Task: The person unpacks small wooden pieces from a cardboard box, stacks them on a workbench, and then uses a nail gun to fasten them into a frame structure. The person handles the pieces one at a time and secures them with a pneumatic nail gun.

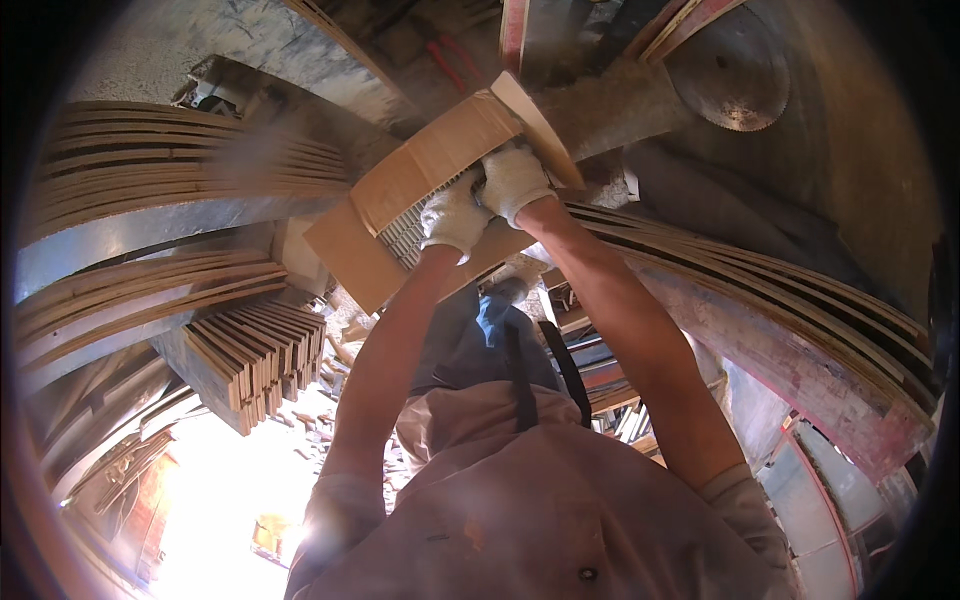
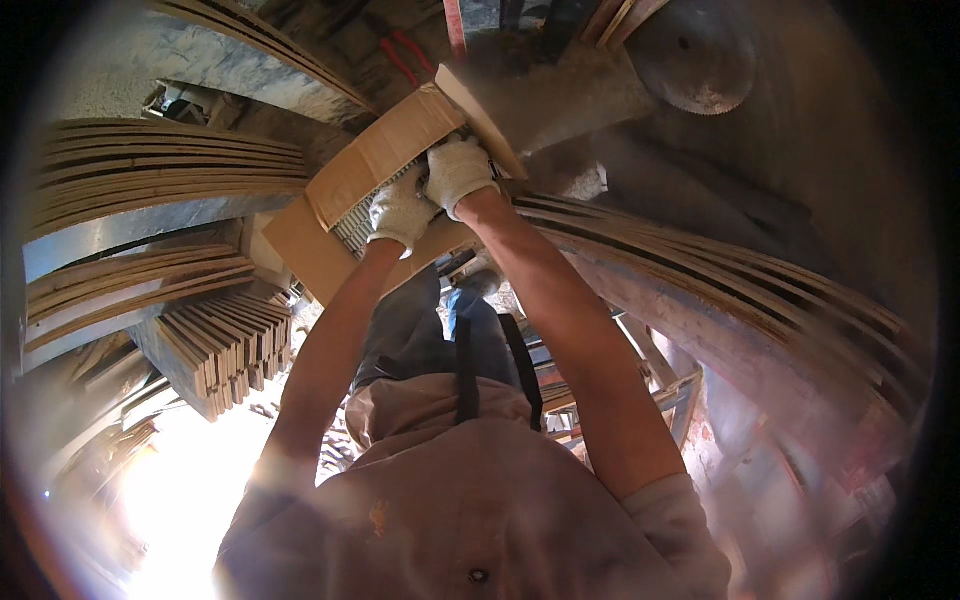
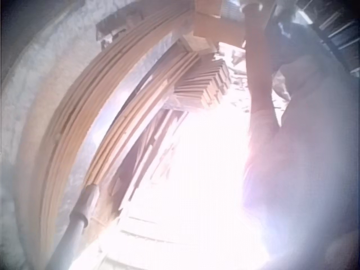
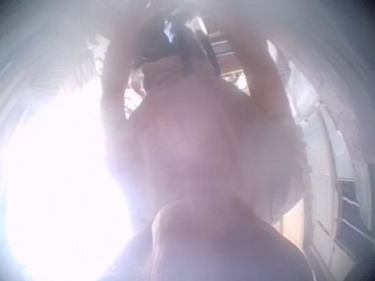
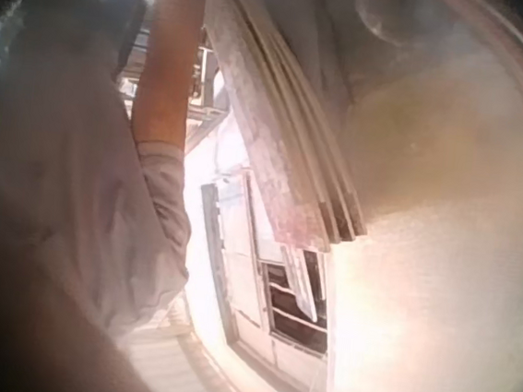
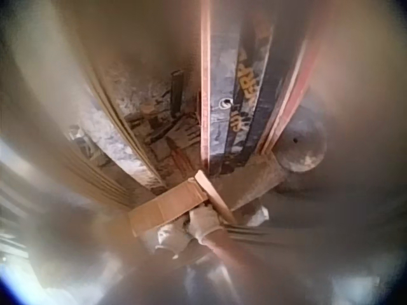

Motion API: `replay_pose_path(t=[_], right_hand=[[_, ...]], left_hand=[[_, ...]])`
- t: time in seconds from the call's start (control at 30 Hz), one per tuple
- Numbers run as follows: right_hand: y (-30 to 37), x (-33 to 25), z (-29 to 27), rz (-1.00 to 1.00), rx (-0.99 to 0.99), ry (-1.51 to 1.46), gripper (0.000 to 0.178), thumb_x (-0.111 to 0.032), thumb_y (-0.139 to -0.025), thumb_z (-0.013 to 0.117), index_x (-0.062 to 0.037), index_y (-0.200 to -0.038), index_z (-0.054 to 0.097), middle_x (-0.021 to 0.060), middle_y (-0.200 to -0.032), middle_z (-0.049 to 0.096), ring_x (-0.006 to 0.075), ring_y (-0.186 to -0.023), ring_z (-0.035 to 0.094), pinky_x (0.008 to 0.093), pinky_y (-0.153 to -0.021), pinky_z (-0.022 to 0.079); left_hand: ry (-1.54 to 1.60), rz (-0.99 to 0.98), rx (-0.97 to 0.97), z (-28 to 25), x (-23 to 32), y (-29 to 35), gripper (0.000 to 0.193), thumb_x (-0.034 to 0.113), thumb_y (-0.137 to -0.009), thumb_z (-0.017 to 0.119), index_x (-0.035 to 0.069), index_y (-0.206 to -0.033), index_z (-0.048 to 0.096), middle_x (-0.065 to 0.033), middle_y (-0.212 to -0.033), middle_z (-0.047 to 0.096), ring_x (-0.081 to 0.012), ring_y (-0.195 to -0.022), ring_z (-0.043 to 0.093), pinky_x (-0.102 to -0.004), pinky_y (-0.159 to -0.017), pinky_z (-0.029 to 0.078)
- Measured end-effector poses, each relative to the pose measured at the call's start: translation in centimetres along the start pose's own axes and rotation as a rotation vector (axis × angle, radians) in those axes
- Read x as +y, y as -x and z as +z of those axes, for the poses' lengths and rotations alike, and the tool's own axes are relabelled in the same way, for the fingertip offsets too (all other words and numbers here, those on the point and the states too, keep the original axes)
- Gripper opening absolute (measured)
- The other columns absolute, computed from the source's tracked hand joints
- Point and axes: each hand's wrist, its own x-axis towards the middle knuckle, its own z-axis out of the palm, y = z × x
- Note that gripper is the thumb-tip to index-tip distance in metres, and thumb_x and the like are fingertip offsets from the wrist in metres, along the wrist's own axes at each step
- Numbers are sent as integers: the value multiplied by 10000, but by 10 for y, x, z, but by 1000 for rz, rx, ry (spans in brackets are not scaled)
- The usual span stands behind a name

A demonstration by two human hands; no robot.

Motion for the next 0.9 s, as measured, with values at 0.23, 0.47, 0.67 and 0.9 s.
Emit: replay_pose_path(t=[0.23,0.47,0.67,0.9], right_hand=[[-4,0,19,102,-150,42,389,-290,-813,746,-94,-1149,758,214,-1235,688,423,-1155,648,557,-980,504],[3,-15,-4,194,-154,64,250,-271,-817,767,-115,-1008,805,163,-1057,760,372,-1064,702,539,-896,528],[4,-24,-4,217,-181,29,202,-214,-822,733,-96,-970,802,173,-1067,749,359,-1077,682,496,-852,524],[32,-28,-27,217,-63,74,274,-216,-806,713,-62,-1025,769,134,-1061,681,332,-1044,597,510,-792,453]], left_hand=[[-40,-7,19,10,-8,-3,615,342,-858,734,142,-1421,588,-210,-1329,665,-406,-1206,634,-479,-993,511],[42,-49,26,-2,4,9,645,300,-869,698,200,-1485,534,-178,-1379,648,-374,-1237,639,-478,-1002,515],[325,-19,147,20,-32,30,675,145,-863,675,95,-1512,496,-221,-1238,704,-370,-1161,675,-432,-982,528],[1118,-475,-94,-8,-3,42,601,352,-1013,634,10,-1481,477,-160,-1274,645,-251,-1104,665,-375,-886,561]])
